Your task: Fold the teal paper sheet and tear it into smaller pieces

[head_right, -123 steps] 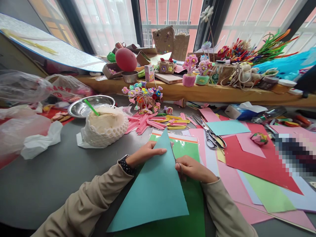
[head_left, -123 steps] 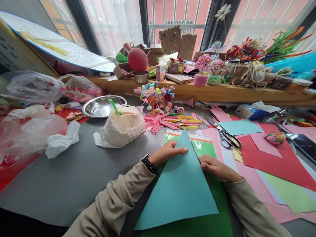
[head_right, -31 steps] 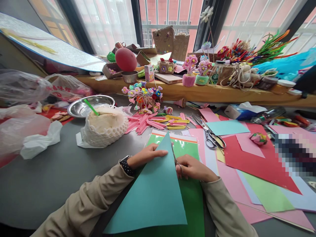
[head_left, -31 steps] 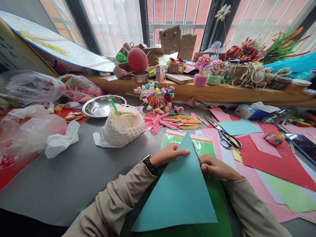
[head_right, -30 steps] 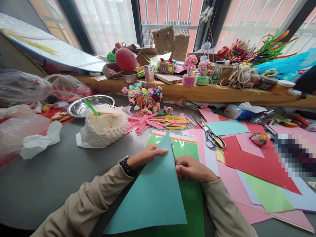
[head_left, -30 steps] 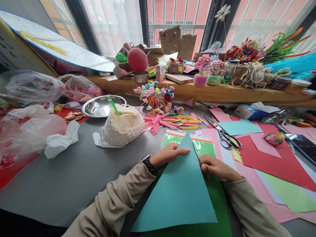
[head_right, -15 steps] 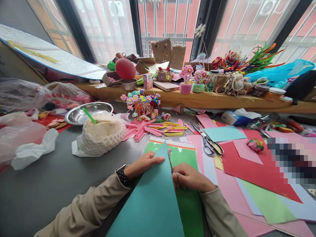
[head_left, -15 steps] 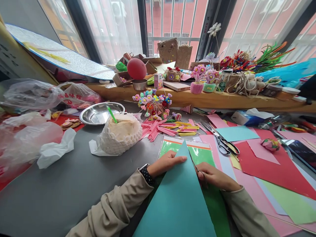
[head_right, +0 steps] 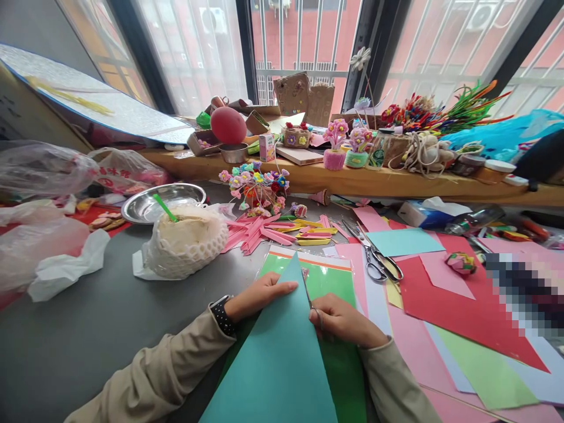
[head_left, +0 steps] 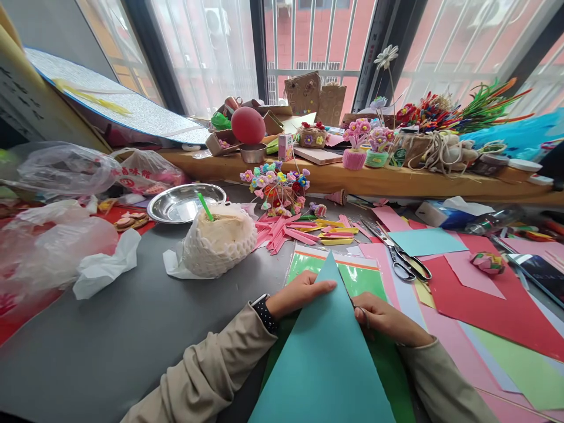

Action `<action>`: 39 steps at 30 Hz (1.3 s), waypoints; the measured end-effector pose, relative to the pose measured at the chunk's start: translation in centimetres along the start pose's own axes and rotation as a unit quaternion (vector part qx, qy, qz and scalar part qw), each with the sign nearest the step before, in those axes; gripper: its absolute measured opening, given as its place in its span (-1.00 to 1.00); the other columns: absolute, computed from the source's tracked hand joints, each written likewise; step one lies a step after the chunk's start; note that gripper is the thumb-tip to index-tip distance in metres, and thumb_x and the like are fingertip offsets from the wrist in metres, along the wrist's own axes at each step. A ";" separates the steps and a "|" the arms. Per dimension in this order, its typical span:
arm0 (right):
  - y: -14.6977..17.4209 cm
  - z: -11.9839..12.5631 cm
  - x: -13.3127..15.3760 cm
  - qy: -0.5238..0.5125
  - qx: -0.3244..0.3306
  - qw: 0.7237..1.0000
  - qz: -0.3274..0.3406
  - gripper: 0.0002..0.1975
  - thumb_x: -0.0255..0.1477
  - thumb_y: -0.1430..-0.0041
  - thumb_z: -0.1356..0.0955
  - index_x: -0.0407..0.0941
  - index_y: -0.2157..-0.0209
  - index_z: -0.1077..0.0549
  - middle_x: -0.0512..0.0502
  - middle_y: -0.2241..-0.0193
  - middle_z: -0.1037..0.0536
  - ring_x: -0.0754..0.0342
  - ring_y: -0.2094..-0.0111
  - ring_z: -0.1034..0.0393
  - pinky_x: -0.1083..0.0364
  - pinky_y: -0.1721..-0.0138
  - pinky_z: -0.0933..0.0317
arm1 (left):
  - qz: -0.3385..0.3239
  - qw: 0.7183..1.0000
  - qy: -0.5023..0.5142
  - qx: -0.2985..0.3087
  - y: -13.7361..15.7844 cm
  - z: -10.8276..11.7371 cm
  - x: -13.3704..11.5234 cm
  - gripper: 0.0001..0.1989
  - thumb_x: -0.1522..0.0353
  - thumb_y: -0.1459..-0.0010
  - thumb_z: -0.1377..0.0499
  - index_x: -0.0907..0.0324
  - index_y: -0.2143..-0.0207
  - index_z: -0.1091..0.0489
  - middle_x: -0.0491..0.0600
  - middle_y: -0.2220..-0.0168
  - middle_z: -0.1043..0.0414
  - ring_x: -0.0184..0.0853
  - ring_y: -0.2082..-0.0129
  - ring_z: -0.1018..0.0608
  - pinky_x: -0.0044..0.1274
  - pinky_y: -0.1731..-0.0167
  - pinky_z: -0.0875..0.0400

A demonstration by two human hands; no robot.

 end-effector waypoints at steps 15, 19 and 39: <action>0.1 -0.1 0.1 -0.013 -0.001 1.000 0.005 -0.47 0.01 0.00 -0.10 -0.18 0.67 -0.21 0.08 0.74 -0.16 0.26 0.72 -0.09 0.24 0.74 0.05 | -0.011 1.000 0.004 0.018 0.1 -0.1 -0.2 -0.60 0.08 0.14 -0.12 0.27 0.66 -0.20 -0.17 0.66 -0.16 -0.55 0.66 -0.21 -0.67 0.66 -0.09; 0.1 -0.1 0.0 -0.003 0.007 1.000 0.010 -0.45 0.01 -0.01 -0.10 -0.19 0.66 -0.24 0.06 0.73 -0.19 0.24 0.71 -0.12 0.24 0.73 0.04 | -0.010 1.000 0.010 0.026 0.2 -0.2 -0.2 -0.60 0.09 0.13 -0.12 0.27 0.66 -0.21 -0.17 0.66 -0.16 -0.55 0.67 -0.21 -0.67 0.66 -0.10; 0.0 0.0 0.1 -0.008 0.008 1.000 0.010 -0.44 0.03 0.01 -0.09 -0.19 0.65 -0.25 0.05 0.72 -0.22 0.24 0.70 -0.12 0.24 0.73 0.02 | -0.016 0.999 -0.016 0.027 0.3 -0.1 -0.2 -0.59 0.08 0.12 -0.10 0.27 0.67 -0.17 -0.17 0.67 -0.12 -0.55 0.67 -0.19 -0.67 0.67 -0.07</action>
Point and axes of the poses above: each hand's wrist, its own y-axis away from the middle knuckle, its own z-axis out of the back of the hand, x = y × z, the point moved 2 cm from there along -y, towards the middle knuckle
